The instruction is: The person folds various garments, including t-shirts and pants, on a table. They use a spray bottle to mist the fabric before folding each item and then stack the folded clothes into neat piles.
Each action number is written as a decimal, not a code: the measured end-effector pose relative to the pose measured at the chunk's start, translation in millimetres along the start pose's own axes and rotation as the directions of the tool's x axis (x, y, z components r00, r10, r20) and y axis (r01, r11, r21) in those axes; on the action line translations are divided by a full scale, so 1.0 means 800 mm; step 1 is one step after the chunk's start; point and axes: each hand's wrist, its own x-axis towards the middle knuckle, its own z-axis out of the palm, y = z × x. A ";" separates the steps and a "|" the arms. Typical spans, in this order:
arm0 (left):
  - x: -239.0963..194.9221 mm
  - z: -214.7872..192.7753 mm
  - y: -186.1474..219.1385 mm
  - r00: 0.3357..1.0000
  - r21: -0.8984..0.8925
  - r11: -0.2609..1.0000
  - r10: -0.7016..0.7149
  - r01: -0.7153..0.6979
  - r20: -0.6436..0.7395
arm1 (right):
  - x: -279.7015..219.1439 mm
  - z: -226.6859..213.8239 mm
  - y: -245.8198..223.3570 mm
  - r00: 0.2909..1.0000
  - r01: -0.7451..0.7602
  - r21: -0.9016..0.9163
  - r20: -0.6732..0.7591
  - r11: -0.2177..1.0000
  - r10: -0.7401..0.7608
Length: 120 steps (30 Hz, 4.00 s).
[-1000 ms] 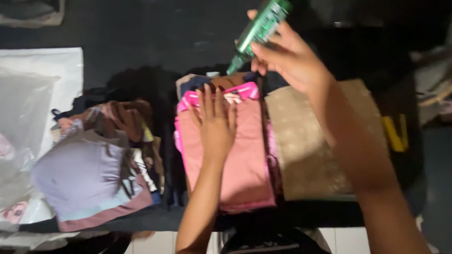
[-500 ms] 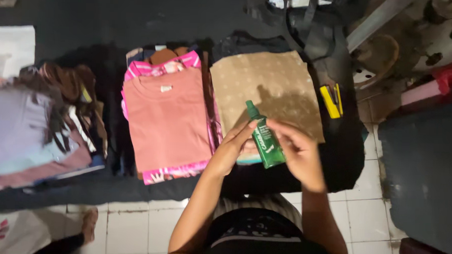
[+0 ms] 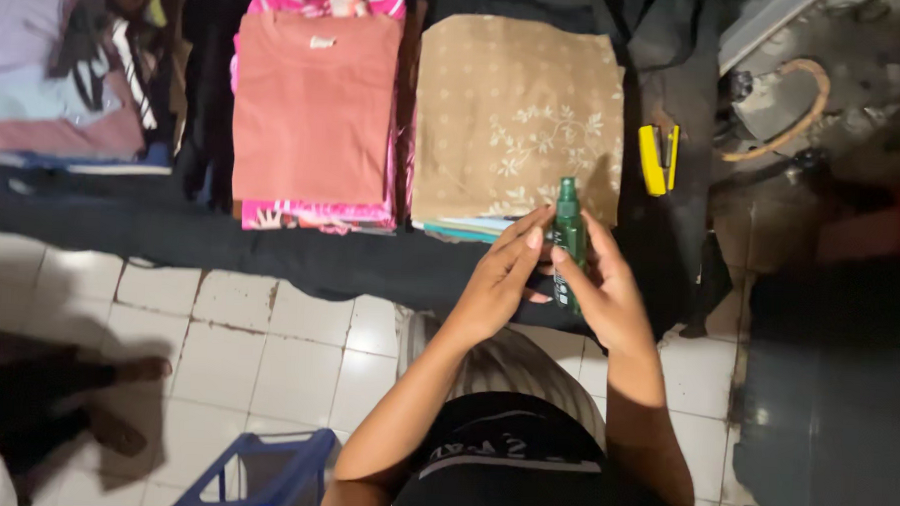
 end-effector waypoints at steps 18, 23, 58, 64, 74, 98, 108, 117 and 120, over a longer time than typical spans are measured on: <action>-0.023 0.029 0.005 0.936 0.475 0.839 0.342 -0.264 -0.084 | -0.007 -0.024 -0.013 0.999 -0.048 0.444 0.016 0.895 0.046; 0.010 -0.008 0.003 0.771 0.894 0.412 0.623 -0.179 -0.133 | 0.019 -0.011 -0.028 0.923 0.258 -0.430 -0.154 0.865 -0.352; -0.030 -0.315 0.112 0.902 0.938 0.347 0.413 -0.028 -0.126 | 0.154 0.344 -0.050 0.976 0.167 -0.319 -0.077 0.933 -0.202; 0.017 -0.273 0.105 0.925 0.933 0.256 0.347 -0.251 0.154 | 0.137 0.222 -0.035 0.855 -0.166 -0.390 -0.514 0.906 -0.065; 0.003 -0.354 0.129 0.817 0.949 0.299 0.519 0.101 -0.250 | 0.144 0.378 -0.060 0.958 0.271 -0.138 -0.054 0.953 -0.280; 0.051 -0.149 0.030 0.910 0.838 0.447 0.394 -0.311 0.128 | 0.123 0.081 -0.049 0.909 0.259 -0.567 -0.130 0.782 -0.396; 0.051 -0.129 0.005 0.942 0.844 0.491 0.332 -0.215 0.046 | 0.155 0.041 -0.022 0.967 0.099 -0.941 0.015 0.324 -0.254; 0.034 -0.128 0.040 0.936 0.807 0.536 0.346 -0.248 0.058 | 0.198 0.049 -0.021 0.957 0.115 -0.914 -0.002 0.389 -0.289; 0.031 -0.128 0.045 0.933 0.797 0.545 0.355 -0.262 0.064 | 0.196 0.052 -0.023 0.951 0.102 -0.905 -0.034 0.413 -0.308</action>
